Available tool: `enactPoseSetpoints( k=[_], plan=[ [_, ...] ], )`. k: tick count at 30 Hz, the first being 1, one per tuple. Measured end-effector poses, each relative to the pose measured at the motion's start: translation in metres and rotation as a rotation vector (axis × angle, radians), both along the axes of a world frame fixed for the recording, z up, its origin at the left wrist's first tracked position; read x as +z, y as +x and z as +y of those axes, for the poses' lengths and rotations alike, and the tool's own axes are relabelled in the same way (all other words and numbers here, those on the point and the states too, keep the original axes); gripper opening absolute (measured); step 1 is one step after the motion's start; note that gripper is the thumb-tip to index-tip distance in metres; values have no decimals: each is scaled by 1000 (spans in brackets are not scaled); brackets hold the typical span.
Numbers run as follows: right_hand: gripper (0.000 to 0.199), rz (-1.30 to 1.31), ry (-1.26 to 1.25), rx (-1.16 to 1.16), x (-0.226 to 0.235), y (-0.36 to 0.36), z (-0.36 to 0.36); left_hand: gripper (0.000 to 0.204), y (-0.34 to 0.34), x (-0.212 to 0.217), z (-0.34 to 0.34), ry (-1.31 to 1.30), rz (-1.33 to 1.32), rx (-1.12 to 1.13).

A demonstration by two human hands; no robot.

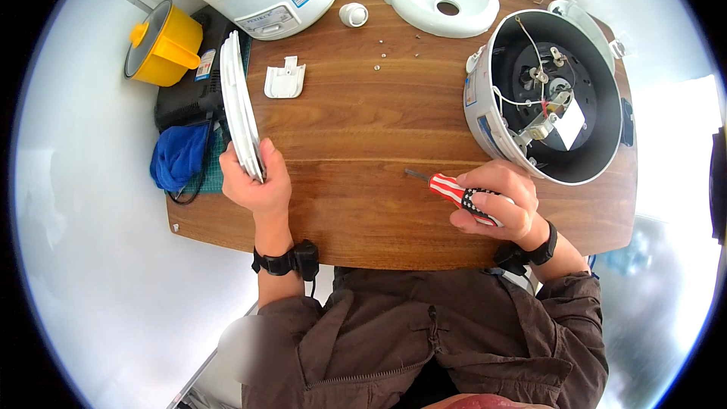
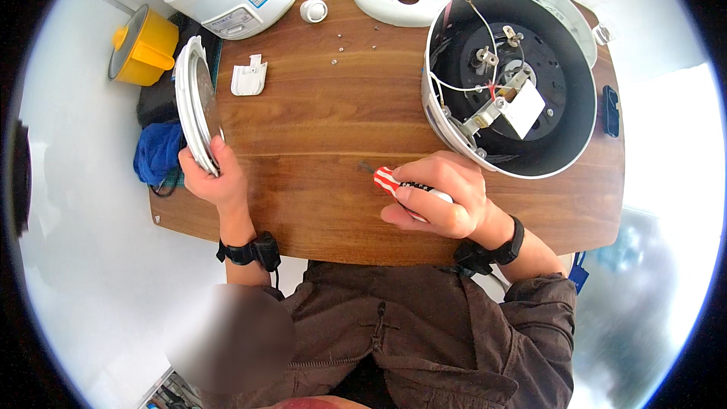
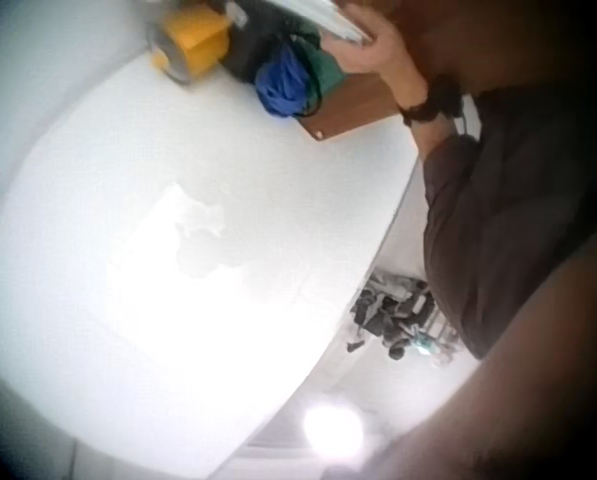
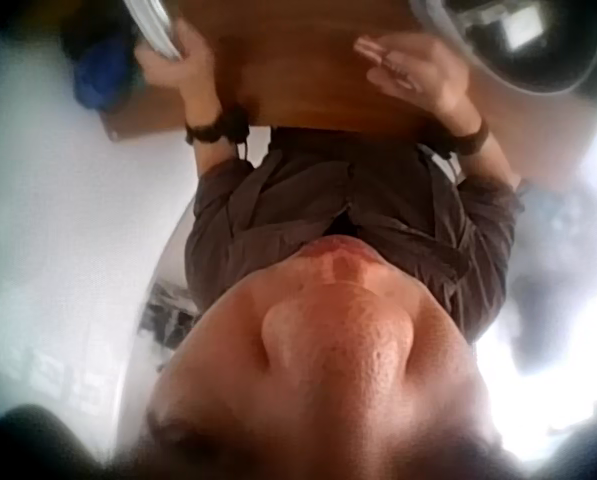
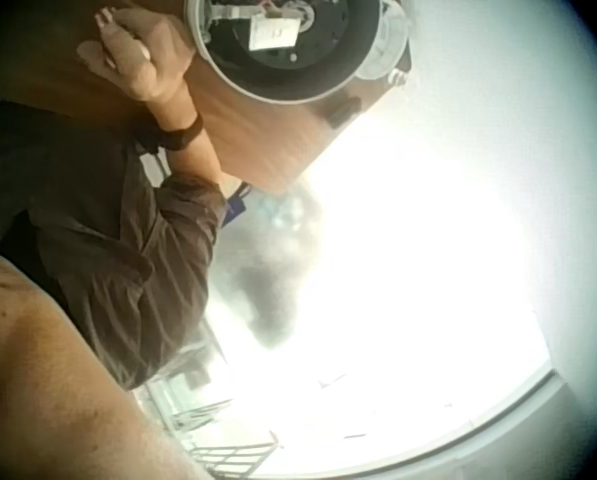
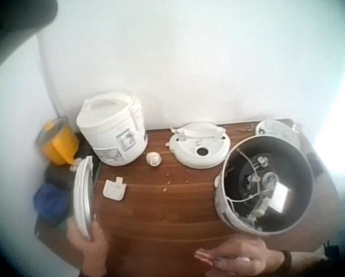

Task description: The person uses a screwdriver to tighten screws on the internal components of a rice cooker base. They then place the cooker's lid and a perforated metal tray into the main body.

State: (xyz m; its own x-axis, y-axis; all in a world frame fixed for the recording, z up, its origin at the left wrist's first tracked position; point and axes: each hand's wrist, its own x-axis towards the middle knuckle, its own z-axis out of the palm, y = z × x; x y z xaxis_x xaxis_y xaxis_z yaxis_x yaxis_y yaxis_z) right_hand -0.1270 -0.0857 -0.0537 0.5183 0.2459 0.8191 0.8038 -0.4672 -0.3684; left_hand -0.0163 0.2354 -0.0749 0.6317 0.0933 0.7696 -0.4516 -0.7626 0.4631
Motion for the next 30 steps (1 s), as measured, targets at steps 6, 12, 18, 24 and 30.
enactPoseSetpoints(
  k=[6,12,18,24,30],
  plan=[
    [46,3,-8,-7,2,-1,0,32,2,-4,4,-186,-26,-35],
    [49,16,-15,15,2,-1,-1,50,9,-9,10,-546,-4,-147],
    [54,32,-29,18,3,-1,0,59,12,0,3,-904,58,-269],
    [56,49,-37,15,2,-3,-2,63,14,1,11,-721,-134,-242],
    [55,52,-33,20,1,-3,-2,52,14,-4,22,-251,-253,16]
  ],
)
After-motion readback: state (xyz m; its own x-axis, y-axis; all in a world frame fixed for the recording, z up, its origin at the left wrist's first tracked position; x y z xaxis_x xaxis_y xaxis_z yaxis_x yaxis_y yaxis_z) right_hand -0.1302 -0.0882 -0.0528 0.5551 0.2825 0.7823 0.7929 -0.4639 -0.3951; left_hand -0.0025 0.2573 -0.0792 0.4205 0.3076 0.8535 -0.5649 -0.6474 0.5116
